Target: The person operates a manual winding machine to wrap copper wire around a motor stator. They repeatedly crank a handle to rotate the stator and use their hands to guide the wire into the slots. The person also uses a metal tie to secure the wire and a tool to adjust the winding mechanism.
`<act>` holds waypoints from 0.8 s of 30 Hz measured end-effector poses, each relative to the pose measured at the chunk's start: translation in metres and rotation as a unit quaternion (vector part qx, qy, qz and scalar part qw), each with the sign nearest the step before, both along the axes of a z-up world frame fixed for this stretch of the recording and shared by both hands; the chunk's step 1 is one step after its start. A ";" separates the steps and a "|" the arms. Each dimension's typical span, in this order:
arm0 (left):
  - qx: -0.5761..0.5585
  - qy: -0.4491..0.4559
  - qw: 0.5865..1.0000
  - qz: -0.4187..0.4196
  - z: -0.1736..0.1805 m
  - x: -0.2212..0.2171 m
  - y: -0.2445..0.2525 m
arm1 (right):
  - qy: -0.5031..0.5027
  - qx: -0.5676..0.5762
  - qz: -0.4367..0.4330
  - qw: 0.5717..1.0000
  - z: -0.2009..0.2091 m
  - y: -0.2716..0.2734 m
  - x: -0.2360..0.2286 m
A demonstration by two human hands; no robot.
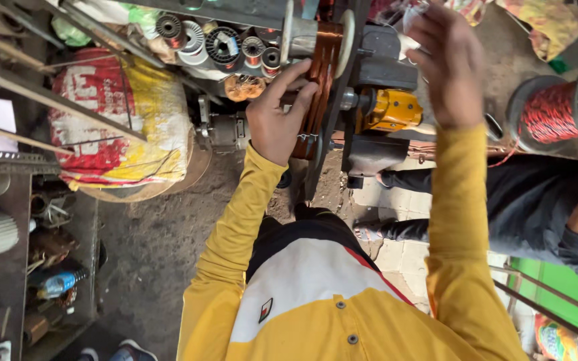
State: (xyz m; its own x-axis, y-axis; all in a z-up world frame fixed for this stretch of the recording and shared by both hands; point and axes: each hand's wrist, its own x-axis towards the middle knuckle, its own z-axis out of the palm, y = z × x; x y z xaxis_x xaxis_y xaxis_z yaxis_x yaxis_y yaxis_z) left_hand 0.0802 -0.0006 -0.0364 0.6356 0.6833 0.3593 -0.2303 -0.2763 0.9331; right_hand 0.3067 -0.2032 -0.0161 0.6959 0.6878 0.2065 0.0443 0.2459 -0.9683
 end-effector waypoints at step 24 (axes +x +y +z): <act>0.246 0.159 0.912 0.287 0.052 -0.018 -0.096 | -0.389 -0.006 0.396 0.832 0.068 0.124 -0.010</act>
